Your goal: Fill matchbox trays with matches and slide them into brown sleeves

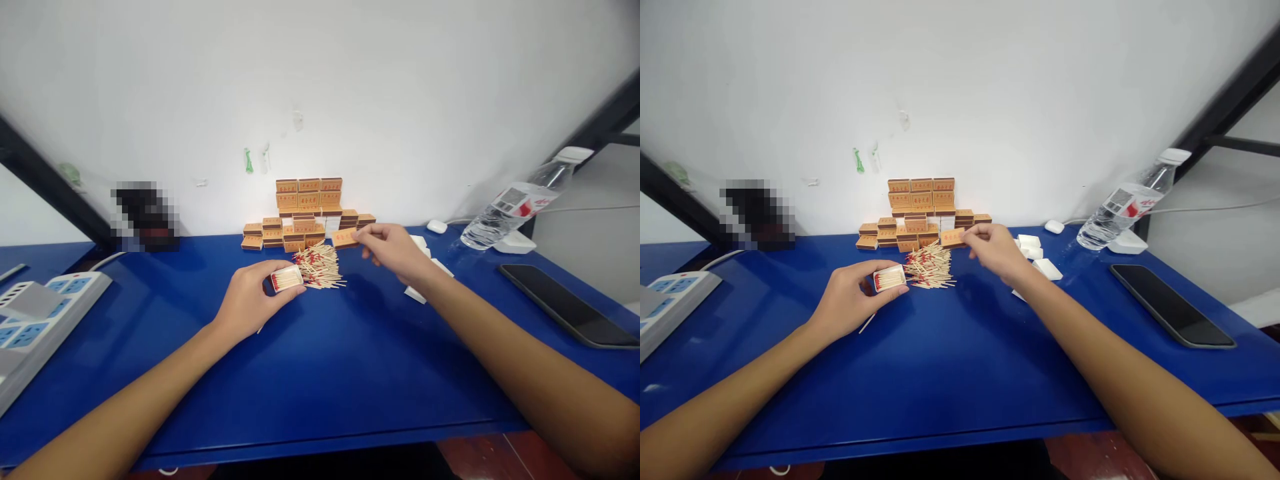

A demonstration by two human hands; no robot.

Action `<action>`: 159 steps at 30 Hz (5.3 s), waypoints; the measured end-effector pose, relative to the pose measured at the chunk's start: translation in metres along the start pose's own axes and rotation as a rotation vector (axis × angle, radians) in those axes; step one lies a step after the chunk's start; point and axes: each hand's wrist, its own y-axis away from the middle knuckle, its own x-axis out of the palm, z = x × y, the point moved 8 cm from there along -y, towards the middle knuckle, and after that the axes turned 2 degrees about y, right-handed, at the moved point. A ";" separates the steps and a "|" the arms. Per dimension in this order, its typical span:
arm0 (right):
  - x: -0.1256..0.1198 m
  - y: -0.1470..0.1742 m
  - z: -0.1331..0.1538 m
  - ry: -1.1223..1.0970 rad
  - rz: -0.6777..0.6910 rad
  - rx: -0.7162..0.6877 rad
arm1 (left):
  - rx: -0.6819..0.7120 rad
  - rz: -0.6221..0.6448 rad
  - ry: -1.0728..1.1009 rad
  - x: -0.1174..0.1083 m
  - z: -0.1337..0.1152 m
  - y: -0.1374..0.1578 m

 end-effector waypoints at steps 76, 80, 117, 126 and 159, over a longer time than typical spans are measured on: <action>0.056 0.046 0.038 0.372 0.090 -0.632 | 0.338 0.105 -0.146 0.009 -0.011 0.006; 0.079 0.059 0.037 0.174 0.338 -0.450 | 0.351 0.114 -0.135 0.016 -0.018 0.006; 0.048 0.043 0.040 0.527 -0.082 -0.741 | 0.495 0.225 -0.376 0.053 -0.033 0.012; 0.039 0.051 0.051 0.588 -0.075 -0.770 | 0.455 0.265 -0.288 0.054 -0.028 0.012; -0.120 -0.022 -0.023 1.014 -0.069 -0.057 | 0.272 0.128 -0.218 0.035 -0.007 0.000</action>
